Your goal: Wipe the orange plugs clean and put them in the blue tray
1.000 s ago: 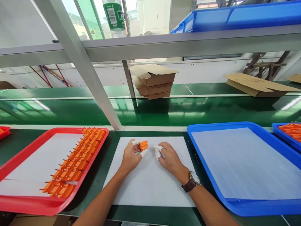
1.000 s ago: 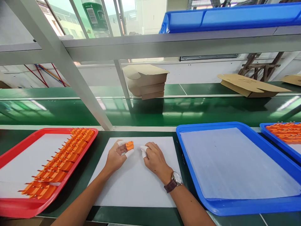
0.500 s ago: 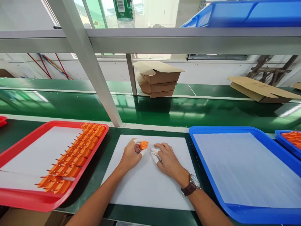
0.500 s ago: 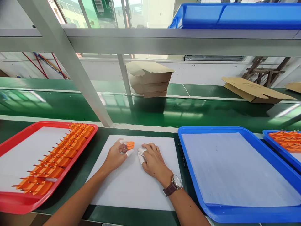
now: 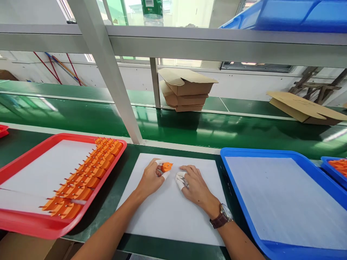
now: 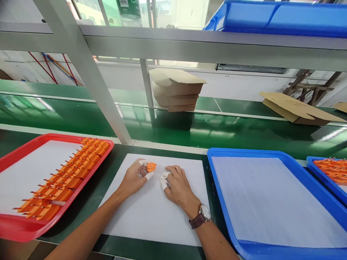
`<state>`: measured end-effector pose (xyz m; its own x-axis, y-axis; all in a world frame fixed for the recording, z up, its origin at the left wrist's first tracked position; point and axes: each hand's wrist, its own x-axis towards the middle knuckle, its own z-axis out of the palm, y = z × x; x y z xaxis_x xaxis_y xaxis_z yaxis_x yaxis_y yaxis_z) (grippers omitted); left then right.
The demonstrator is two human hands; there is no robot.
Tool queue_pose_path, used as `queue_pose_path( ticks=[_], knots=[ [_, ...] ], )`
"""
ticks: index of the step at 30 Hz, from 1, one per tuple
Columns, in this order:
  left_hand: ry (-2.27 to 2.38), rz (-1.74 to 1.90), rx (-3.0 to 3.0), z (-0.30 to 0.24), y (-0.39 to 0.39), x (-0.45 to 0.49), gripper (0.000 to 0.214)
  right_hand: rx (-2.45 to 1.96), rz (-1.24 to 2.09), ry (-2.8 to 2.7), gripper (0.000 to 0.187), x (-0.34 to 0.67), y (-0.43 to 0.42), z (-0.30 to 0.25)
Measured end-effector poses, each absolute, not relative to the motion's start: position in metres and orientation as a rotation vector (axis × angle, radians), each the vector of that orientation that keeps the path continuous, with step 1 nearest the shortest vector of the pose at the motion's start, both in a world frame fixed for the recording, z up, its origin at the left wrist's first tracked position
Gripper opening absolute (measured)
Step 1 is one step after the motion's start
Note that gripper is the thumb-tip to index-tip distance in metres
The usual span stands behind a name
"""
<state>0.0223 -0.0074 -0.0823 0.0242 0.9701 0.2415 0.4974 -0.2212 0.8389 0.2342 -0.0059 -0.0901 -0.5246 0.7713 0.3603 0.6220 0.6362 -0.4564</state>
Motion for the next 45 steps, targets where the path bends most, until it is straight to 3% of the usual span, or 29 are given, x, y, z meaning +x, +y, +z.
queue_pose_path(
  ticks=[45],
  knots=[
    [1.518, 1.105, 1.870, -0.0812, -0.0096, 0.0208, 0.030, -1.124, 0.261, -2.358, 0.022, 0.2320, -0.0072, -0.0936]
  ],
)
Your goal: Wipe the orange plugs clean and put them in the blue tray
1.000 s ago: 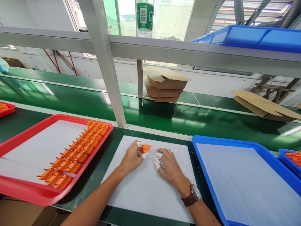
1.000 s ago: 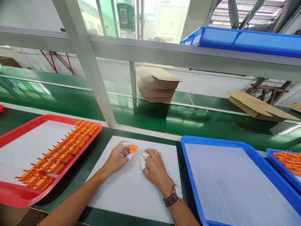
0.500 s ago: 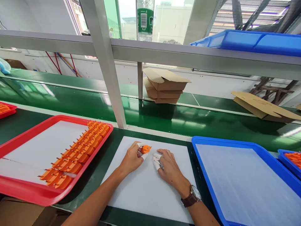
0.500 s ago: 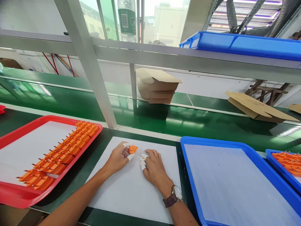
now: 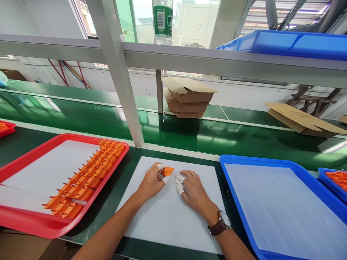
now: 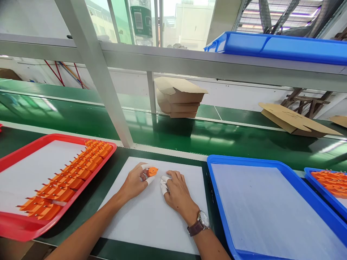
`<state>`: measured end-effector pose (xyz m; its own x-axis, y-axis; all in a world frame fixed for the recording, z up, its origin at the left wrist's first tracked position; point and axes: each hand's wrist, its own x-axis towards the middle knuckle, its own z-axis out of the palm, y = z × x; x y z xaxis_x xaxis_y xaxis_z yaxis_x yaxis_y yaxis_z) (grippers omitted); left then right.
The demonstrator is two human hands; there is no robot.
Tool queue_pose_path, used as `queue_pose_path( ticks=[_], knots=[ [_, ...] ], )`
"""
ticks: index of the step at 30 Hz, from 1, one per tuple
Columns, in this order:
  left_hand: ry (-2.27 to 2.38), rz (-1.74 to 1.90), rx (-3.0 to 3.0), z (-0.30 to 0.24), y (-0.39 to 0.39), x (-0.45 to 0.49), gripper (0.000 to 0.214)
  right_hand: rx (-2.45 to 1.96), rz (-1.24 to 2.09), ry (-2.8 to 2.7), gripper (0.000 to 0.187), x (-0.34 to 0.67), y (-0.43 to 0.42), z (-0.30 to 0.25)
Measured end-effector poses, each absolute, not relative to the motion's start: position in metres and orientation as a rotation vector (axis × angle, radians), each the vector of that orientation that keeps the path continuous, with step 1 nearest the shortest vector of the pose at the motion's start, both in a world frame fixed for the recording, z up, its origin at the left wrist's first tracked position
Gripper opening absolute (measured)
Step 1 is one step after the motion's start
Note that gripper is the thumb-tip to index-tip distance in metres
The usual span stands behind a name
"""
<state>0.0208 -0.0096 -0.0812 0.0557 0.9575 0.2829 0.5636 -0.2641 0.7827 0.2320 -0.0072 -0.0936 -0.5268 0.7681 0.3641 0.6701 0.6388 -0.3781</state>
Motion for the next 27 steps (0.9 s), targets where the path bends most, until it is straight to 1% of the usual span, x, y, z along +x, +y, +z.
queue_pose_path(
  ticks=[4, 19, 27],
  knots=[
    [1.506, 1.106, 1.865, -0.0789, -0.0098, 0.0213, 0.030, -1.122, 0.267, -2.365, 0.022, 0.2316, -0.0076, -0.0906],
    [1.527, 1.064, 1.857, -0.0788, -0.0107, 0.0216, 0.030, -1.139, 0.274, -2.356, 0.014, 0.2316, -0.0074, -0.0927],
    [1.495, 1.096, 1.851, -0.0789, -0.0109, 0.0225, 0.030, -1.132, 0.277, -2.349, 0.017, 0.2315, -0.0062, -0.0972]
  ],
)
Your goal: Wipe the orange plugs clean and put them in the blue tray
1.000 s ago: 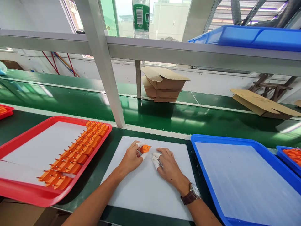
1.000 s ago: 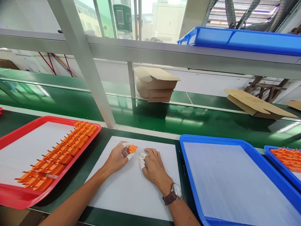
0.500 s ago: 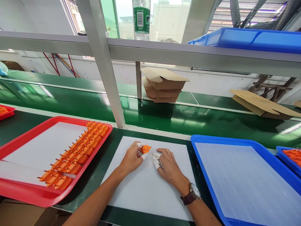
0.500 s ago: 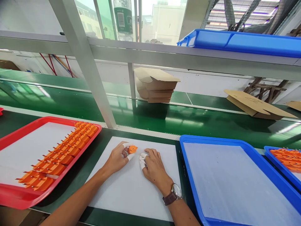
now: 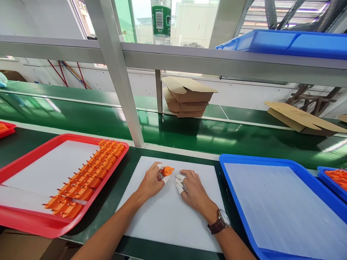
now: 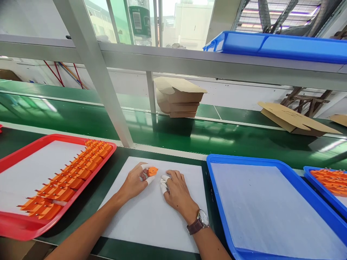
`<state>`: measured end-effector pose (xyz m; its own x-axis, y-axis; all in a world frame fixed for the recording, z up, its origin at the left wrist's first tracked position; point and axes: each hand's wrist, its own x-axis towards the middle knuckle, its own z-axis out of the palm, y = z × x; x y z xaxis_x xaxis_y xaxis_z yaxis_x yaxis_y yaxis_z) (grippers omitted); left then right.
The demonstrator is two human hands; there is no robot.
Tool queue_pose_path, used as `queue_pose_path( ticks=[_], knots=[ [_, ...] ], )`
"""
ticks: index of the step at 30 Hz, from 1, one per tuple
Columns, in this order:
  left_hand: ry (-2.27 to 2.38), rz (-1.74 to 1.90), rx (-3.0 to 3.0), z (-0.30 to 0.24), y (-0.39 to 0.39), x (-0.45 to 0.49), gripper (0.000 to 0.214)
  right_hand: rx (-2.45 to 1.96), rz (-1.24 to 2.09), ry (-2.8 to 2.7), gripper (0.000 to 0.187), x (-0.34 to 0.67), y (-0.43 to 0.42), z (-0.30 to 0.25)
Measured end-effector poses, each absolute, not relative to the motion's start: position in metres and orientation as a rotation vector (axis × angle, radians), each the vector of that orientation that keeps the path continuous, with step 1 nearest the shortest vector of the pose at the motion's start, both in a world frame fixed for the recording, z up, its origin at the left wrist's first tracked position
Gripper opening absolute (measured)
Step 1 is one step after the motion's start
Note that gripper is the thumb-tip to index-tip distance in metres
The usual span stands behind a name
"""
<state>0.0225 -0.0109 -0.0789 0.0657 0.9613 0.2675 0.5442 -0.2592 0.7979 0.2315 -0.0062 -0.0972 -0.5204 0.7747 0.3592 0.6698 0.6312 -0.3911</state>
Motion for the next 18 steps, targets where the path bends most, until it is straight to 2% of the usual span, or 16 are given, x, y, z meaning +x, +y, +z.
queue_pose_path(
  ticks=[9, 15, 18],
  knots=[
    [1.476, 1.112, 1.861, -0.080, -0.011, 0.022, 0.030, -1.144, 0.304, -2.333, 0.013, 0.231, -0.009, -0.092],
    [1.424, 1.134, 1.850, -0.086, -0.008, 0.020, 0.029, -1.113, 0.219, -2.305, 0.016, 0.229, -0.006, -0.095],
    [1.407, 1.222, 1.728, -0.087, -0.009, 0.024, 0.029, -1.063, 0.181, -2.320, 0.024, 0.234, -0.004, -0.102]
  ],
)
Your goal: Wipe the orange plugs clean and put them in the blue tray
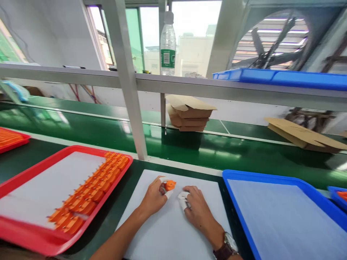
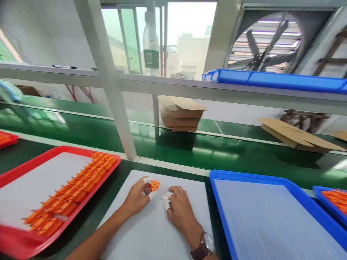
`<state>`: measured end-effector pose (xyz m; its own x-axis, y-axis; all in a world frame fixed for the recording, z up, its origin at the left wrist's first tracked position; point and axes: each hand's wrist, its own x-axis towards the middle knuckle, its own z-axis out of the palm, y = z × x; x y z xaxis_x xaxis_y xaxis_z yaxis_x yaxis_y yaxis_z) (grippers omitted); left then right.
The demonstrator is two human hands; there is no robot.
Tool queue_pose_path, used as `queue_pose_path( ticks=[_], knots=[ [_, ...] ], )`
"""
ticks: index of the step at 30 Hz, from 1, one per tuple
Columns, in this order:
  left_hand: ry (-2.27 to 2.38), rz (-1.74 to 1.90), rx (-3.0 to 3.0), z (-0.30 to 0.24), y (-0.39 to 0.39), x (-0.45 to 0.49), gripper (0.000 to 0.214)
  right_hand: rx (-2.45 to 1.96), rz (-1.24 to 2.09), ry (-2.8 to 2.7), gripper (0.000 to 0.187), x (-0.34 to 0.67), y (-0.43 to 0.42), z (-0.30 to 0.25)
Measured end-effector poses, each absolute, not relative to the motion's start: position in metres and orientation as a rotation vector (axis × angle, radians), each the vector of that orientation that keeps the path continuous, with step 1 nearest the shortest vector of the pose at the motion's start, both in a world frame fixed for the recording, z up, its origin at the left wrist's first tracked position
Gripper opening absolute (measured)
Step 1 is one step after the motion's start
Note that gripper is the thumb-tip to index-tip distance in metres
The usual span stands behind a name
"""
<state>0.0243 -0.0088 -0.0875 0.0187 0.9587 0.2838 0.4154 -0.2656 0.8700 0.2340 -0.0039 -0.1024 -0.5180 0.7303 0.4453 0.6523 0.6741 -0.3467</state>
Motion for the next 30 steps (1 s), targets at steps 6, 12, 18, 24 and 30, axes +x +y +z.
queue_pose_path(
  ticks=[6, 12, 18, 24, 30],
  knots=[
    [1.354, 1.244, 1.459, -0.090, -0.006, 0.031, 0.037, -0.934, 0.080, -2.317, 0.032, 0.247, 0.012, -0.130],
    [1.295, 1.275, 1.369, -0.086, -0.006, 0.031, 0.037, -0.868, 0.140, -2.342, 0.028, 0.249, 0.015, -0.129],
    [1.141, 1.198, 1.508, -0.080, -0.013, 0.033, 0.039, -0.904, 0.466, -2.016, 0.029, 0.237, 0.000, -0.104],
    [1.254, 1.102, 1.554, -0.082, -0.014, 0.038, 0.037, -0.766, 0.457, -1.958, 0.032, 0.226, -0.009, -0.091],
    [1.341, 1.058, 1.543, -0.087, -0.015, 0.040, 0.038, -0.630, 0.335, -2.140, 0.050, 0.223, -0.013, -0.094]
  ],
)
